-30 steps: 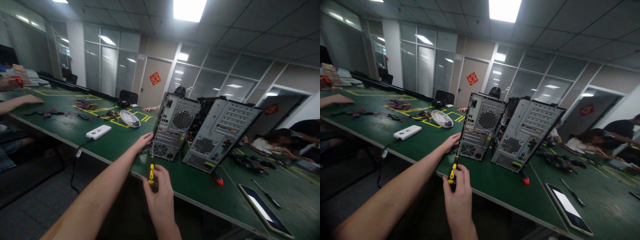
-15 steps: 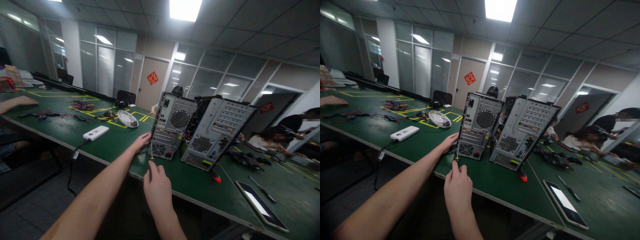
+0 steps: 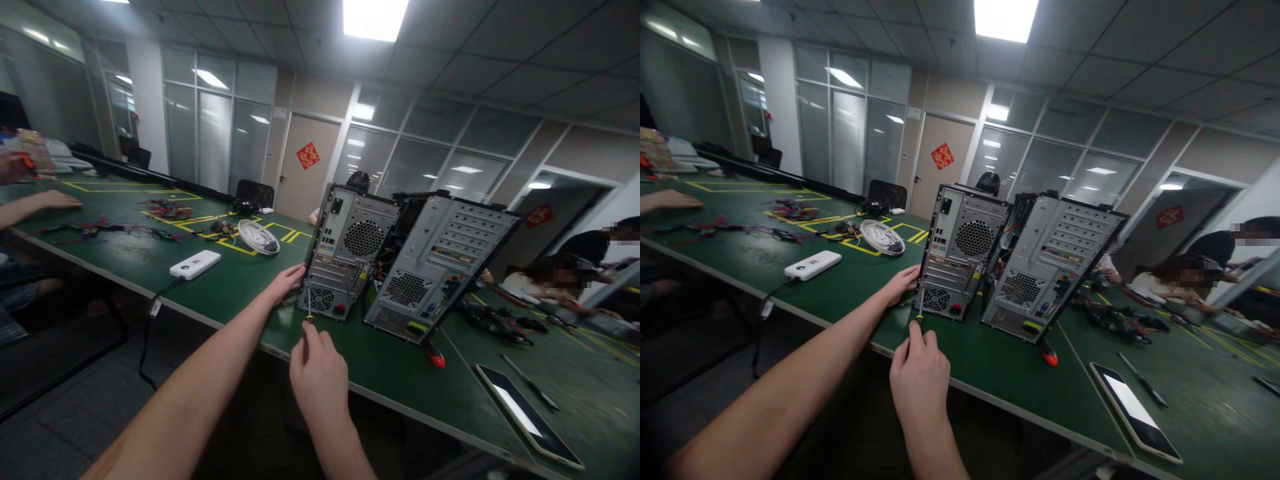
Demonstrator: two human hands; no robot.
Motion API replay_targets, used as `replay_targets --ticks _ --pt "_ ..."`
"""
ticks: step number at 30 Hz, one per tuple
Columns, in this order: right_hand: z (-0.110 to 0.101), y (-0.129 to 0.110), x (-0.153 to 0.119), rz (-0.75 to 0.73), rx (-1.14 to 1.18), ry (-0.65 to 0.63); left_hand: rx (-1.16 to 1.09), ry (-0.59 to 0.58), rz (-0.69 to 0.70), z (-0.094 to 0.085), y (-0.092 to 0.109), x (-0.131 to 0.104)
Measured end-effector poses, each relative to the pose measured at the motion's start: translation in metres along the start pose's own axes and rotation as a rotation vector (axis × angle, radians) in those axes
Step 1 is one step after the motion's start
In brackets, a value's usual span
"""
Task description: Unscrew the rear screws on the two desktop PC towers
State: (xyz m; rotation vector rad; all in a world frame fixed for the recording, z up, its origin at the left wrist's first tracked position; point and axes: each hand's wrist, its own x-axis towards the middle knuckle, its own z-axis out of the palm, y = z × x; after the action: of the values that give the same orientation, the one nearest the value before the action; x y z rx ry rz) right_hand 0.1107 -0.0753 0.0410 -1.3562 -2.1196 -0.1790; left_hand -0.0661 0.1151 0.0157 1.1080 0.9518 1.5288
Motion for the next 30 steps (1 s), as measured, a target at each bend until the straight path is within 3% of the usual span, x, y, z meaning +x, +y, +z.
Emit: replay_targets --ticks 30 --pt "0.004 -0.0008 -0.0055 -0.03 0.086 0.06 -0.008 -0.001 0.013 -0.001 -0.0007 0.001"
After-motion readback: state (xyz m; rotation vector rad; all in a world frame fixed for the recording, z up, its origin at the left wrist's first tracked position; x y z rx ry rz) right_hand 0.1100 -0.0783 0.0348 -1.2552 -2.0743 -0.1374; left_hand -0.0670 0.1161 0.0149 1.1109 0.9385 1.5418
